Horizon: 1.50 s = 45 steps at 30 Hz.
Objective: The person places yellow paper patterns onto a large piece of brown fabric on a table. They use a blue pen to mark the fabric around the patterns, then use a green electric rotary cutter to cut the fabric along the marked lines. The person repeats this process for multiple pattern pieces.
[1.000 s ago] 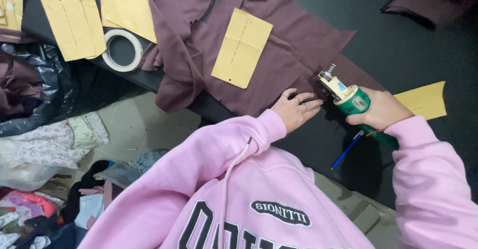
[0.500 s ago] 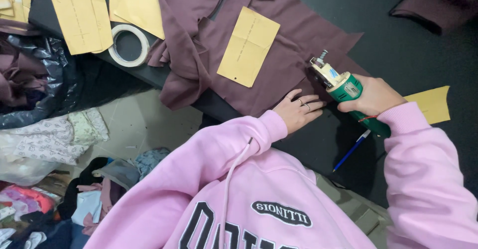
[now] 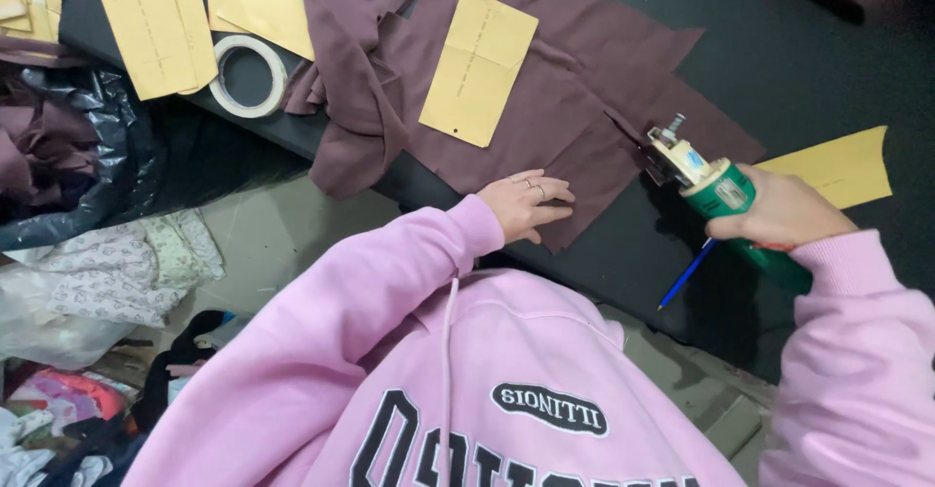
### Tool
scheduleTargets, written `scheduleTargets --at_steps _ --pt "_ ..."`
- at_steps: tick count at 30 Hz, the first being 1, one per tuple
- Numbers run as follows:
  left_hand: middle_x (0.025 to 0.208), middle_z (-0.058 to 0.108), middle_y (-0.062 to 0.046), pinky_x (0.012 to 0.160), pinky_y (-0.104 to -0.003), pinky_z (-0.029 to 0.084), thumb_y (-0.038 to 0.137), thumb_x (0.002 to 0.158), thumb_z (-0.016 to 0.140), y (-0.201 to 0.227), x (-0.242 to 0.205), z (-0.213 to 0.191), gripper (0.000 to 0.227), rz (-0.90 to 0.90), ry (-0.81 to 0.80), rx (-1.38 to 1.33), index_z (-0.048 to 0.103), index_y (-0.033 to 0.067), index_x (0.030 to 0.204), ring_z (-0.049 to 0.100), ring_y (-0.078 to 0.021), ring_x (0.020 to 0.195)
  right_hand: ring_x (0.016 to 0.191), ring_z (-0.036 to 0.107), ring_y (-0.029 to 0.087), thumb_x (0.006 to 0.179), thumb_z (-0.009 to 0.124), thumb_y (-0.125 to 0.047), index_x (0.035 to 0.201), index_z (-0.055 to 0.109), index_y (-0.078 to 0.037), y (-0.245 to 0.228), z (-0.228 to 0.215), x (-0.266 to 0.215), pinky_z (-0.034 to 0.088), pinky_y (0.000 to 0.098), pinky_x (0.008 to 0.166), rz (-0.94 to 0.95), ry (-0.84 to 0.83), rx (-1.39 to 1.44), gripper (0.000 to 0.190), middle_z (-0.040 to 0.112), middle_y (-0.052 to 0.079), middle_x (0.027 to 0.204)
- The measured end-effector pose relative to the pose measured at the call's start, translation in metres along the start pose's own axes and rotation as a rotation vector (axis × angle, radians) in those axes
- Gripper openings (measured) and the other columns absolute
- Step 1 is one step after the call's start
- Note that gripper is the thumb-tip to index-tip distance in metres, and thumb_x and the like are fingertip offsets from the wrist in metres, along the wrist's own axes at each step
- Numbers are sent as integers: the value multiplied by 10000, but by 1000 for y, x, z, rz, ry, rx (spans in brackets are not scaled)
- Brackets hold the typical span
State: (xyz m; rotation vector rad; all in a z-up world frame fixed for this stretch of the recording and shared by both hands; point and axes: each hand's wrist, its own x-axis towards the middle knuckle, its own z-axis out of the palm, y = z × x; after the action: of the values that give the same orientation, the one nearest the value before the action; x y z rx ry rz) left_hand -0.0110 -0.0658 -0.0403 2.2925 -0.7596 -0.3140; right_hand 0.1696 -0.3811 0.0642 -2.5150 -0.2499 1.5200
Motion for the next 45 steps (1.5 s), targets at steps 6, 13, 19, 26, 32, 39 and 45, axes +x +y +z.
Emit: scheduleTargets --at_steps 6,13,19,26,32,39,45 --pt "1431 556 -34 1179 -468 370 333 800 784 -15 -9 8 526 234 78 278 632 160 1273 500 -212 1364 740 701 233 654 850 -251 1190 674 -102 55 71 -45 550 368 712 15 55 251 583 728 107 932" --pt "1212 583 -8 1030 -416 429 378 880 713 -7 2 7 297 254 77 293 624 175 1077 576 -193 1145 791 637 167 699 819 -153 1090 692 -18 45 210 -115 526 332 735 122 292 819 433 706 100 928" --pt "1155 575 -21 1013 -456 413 409 885 717 28 5 19 261 41 64 216 639 196 1014 568 -218 1097 715 677 173 702 804 -189 965 703 -13 -16 272 -144 535 338 689 277 318 989 331 737 87 822" --pt "1279 567 17 1042 -498 374 425 865 746 27 -9 23 353 -85 120 -27 650 221 1137 555 -209 1175 718 644 166 711 822 -216 950 683 -6 -75 311 -148 533 338 692 324 365 954 347 720 73 818" --pt "1657 266 -55 1221 -638 173 452 813 782 26 5 -2 825 -110 3 89 432 178 1507 254 -239 1538 735 665 149 722 815 -220 983 685 -20 -115 307 -144 537 315 704 299 396 1016 354 736 68 842" --pt "1714 135 -91 1277 -668 89 549 809 782 25 2 2 1079 -106 -60 126 225 119 1628 114 -264 1600 718 697 165 752 814 -247 984 705 -13 -132 293 -134 544 321 683 432 458 1042 347 752 86 836" --pt "1719 118 -108 1291 -645 86 567 786 796 23 3 4 1129 -137 -65 135 203 116 1634 100 -271 1606 695 693 166 756 810 -249 945 723 -7 -121 297 -127 551 327 661 414 446 1077 319 746 84 821"
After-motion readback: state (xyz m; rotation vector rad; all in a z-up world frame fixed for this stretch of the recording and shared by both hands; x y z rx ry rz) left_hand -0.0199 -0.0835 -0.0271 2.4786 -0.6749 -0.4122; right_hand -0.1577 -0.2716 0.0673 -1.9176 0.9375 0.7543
